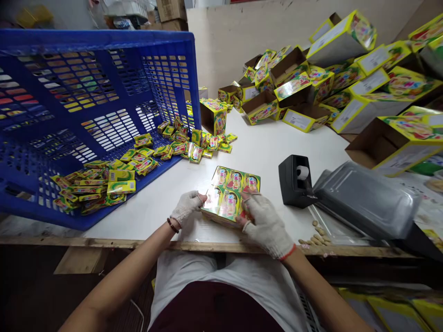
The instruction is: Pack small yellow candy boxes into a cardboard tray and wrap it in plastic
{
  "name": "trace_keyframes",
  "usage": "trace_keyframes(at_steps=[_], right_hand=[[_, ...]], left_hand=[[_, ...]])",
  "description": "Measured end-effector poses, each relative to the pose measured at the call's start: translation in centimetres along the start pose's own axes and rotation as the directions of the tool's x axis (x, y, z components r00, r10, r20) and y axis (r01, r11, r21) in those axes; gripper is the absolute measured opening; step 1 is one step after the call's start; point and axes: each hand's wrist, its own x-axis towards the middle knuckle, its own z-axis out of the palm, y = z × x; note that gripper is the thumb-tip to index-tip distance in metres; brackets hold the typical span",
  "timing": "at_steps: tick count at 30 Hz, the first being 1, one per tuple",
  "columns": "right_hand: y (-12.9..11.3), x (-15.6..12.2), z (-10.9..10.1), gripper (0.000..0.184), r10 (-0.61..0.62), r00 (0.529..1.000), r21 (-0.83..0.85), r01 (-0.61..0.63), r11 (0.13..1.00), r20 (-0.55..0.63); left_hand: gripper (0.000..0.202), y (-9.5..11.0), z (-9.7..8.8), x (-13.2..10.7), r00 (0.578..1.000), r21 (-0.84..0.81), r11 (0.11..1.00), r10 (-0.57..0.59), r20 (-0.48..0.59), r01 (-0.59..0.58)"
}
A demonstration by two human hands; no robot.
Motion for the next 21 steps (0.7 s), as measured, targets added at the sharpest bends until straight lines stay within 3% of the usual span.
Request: trace_keyframes(at_steps=[2, 5, 8, 11, 13, 14, 15, 17, 19, 21], right_hand=[[-0.6, -0.3, 0.8, 0.054, -0.229, 0.967, -0.216, 0.249, 0.944, 0.115], [-1.1, -0.7, 1.5, 0.050, -0.347, 0.911, -0.377, 0.409, 0.831, 0.225], [-1.9, -1.0, 2.0, 0.058, -0.392, 0.880, -0.431, 0.473, 0.768, 0.267], [-3.2, -1.1, 2.6, 0.057, -0.400, 0.880, -0.480, 0.474, 0.738, 0.255], [-3.7, -1.2, 3.1, 0.054, -0.410, 0.882, -0.494, 0.471, 0.731, 0.235], [-3.8, -1.3, 3.3, 0.054, -0.424, 0.876, -0.491, 0.480, 0.727, 0.230], [-3.6, -1.5, 3.4, 0.055, -0.446, 0.867, -0.485, 0.495, 0.721, 0.223], [-3.1, -2.0, 3.7, 0.060, -0.495, 0.847, -0.472, 0.523, 0.710, 0.195], [-2.4, -2.6, 3.9, 0.061, -0.536, 0.832, -0.462, 0.535, 0.707, 0.143], [-1.9, -3.2, 4.2, 0.059, -0.554, 0.828, -0.462, 0.527, 0.713, 0.089]], left_hand=[[0.035, -0.6, 0.9, -2.3, 1.000, -0.031, 1.000, -0.003, -0.026, 0.002], [0.030, -0.7, 1.4, -4.2, 0.997, -0.047, 0.999, 0.005, -0.074, -0.009], [0.028, -0.7, 1.2, -4.4, 0.998, -0.069, 0.998, -0.019, -0.054, 0.015], [0.031, -1.2, 1.1, -4.5, 0.999, -0.106, 0.994, -0.032, -0.018, 0.030], [0.036, -1.6, 1.1, -4.8, 0.995, -0.084, 0.993, 0.083, -0.050, -0.087], [0.033, -1.8, 1.0, -4.9, 0.978, -0.036, 0.979, 0.200, -0.064, -0.203], [0.026, -2.0, 1.0, -4.9, 0.936, 0.029, 0.938, 0.347, -0.051, -0.346], [0.014, -2.3, 0.7, -4.7, 0.788, 0.154, 0.774, 0.613, 0.060, -0.614], [0.011, -2.6, 0.5, -4.2, 0.643, 0.232, 0.602, 0.741, 0.193, -0.764], [0.007, -3.1, 0.5, -3.5, 0.553, 0.303, 0.479, 0.796, 0.244, -0.824]])
